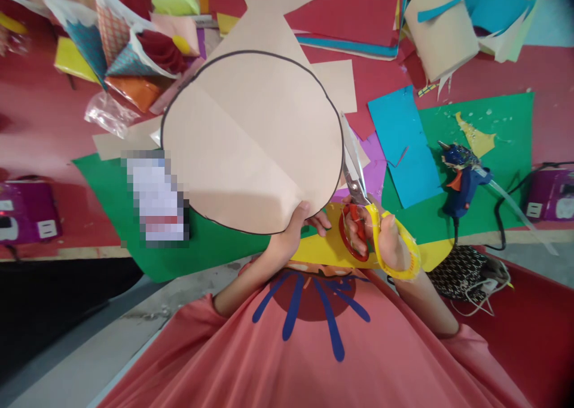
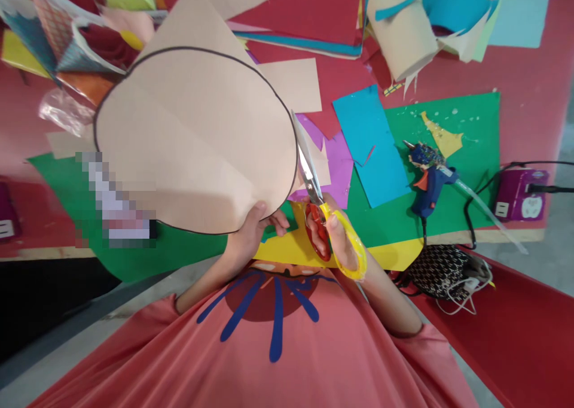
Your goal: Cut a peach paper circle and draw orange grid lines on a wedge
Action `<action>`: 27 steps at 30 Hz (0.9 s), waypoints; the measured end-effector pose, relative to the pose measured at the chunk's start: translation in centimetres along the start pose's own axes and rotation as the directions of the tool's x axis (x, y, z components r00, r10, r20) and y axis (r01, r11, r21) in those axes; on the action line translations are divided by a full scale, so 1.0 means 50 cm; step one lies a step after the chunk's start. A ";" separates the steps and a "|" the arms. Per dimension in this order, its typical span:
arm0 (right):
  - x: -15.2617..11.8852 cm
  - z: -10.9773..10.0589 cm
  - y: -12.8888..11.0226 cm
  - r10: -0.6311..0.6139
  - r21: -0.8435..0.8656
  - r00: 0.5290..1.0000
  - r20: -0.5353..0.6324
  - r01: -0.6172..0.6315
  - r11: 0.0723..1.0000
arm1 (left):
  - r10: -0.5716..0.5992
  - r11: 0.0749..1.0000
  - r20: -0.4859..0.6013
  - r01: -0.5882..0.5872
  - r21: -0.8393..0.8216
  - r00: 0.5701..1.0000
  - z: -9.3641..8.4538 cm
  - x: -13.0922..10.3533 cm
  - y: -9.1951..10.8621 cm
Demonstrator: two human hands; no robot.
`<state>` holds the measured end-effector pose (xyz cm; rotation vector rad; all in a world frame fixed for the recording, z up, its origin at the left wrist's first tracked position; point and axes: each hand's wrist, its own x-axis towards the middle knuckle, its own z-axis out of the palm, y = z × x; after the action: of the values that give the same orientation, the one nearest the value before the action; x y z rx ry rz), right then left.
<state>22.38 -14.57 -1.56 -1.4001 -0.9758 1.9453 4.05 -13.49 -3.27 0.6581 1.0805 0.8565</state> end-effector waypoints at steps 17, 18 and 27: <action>-0.008 0.014 -0.002 -0.077 0.057 0.997 -0.016 0.077 0.995 | -0.001 0.997 -0.056 0.005 0.071 0.998 -0.013 -0.006 -0.007; -0.008 0.013 -0.001 -0.078 0.054 0.997 -0.025 0.079 0.995 | -0.006 0.997 -0.059 0.010 0.070 0.998 -0.015 -0.007 -0.009; -0.002 0.004 0.006 -0.063 0.085 0.998 0.000 0.062 0.994 | -0.046 0.993 -0.067 0.053 0.105 0.997 -0.030 -0.007 -0.009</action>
<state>22.20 -14.90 -1.71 -1.3046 -0.9160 1.9203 2.70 -13.97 -3.98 0.6935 1.2023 0.7860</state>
